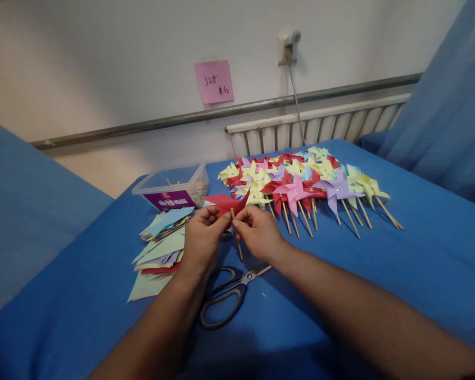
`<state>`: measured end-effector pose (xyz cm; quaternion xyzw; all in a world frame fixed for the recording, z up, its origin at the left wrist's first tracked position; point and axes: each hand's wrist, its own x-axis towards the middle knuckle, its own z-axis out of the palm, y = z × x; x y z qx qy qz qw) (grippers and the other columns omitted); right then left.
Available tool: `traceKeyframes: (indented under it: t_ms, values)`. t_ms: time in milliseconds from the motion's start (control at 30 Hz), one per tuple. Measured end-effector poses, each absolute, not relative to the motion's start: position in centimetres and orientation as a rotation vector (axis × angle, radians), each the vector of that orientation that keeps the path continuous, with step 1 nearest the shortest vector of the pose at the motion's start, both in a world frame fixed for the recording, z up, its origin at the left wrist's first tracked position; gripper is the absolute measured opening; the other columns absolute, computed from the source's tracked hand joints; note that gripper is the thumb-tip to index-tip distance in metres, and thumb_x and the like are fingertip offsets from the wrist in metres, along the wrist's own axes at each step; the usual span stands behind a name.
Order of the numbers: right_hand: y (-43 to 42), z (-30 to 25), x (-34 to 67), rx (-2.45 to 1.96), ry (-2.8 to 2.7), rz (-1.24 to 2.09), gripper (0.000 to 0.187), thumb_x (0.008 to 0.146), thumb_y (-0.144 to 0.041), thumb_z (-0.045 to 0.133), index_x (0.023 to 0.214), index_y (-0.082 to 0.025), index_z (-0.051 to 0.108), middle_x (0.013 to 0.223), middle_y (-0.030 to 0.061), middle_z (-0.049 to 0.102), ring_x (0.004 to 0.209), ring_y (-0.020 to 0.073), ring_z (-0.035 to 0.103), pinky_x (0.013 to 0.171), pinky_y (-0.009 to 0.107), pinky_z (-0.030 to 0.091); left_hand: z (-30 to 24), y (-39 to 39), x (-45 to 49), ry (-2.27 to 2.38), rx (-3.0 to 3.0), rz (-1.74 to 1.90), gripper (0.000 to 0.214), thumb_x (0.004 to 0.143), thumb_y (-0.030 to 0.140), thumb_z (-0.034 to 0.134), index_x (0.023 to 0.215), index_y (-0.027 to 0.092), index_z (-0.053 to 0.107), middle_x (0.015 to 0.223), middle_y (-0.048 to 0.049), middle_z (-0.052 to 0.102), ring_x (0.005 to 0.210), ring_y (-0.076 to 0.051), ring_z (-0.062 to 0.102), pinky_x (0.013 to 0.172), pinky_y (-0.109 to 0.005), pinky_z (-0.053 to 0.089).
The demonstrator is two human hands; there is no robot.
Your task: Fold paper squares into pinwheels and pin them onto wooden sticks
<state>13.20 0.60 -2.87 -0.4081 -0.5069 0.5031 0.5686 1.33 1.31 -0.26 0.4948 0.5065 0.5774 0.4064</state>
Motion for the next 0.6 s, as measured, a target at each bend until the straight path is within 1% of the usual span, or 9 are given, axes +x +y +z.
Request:
traceKeyframes:
  t_ms: [167,333,400,467,600]
  values:
    - [0.74,-3.29,13.30,-1.009,-1.224,1.153,0.016,0.073,-0.034,0.066,0.068,-0.023,0.056,0.056,-0.0040,0.058,0.052,0.0127,0.053,0.055,0.028,0.043,0.10,1.19,1.35,1.266,1.252,1.417,0.023,0.063,0.034,0.075,0.070,0.016,0.062,0.061,0.0032,0.058,0.054,-0.009,0.049,0.053,-0.021,0.039]
    - [0.69,-3.54,13.29,-1.026,-1.258,1.159,0.014,0.074,-0.033,0.064,0.069,-0.023,0.055,0.057,-0.0043,0.058,0.053,0.0131,0.054,0.056,0.028,0.044,0.02,1.19,1.17,1.330,1.284,1.435,0.026,0.062,0.035,0.078,0.062,0.016,0.060,0.057,0.0042,0.056,0.051,-0.008,0.045,0.049,-0.020,0.035]
    - [0.70,-3.52,13.29,-1.020,-1.245,1.161,0.015,0.074,-0.033,0.064,0.069,-0.023,0.055,0.057,-0.0045,0.057,0.053,0.0131,0.053,0.056,0.028,0.043,-0.14,1.28,1.08,1.322,1.252,1.434,0.028,0.061,0.037,0.079,0.065,0.015,0.062,0.058,0.0031,0.058,0.052,-0.009,0.048,0.050,-0.021,0.037]
    - [0.77,-3.47,13.32,-1.013,-1.232,1.156,0.015,0.074,-0.033,0.064,0.069,-0.023,0.054,0.056,-0.0047,0.056,0.053,0.0131,0.053,0.056,0.028,0.043,-0.26,1.39,1.04,1.289,1.198,1.417,0.031,0.060,0.040,0.080,0.071,0.014,0.066,0.062,0.0006,0.063,0.054,-0.010,0.052,0.053,-0.022,0.040]
    - [0.91,-3.42,13.43,-0.983,-1.234,1.145,0.014,0.075,-0.031,0.064,0.070,-0.023,0.053,0.059,-0.0044,0.056,0.054,0.0130,0.052,0.055,0.028,0.043,-0.22,1.51,1.03,1.264,1.137,1.401,0.033,0.056,0.036,0.081,0.075,0.011,0.069,0.064,-0.0016,0.066,0.055,-0.011,0.055,0.055,-0.023,0.042]
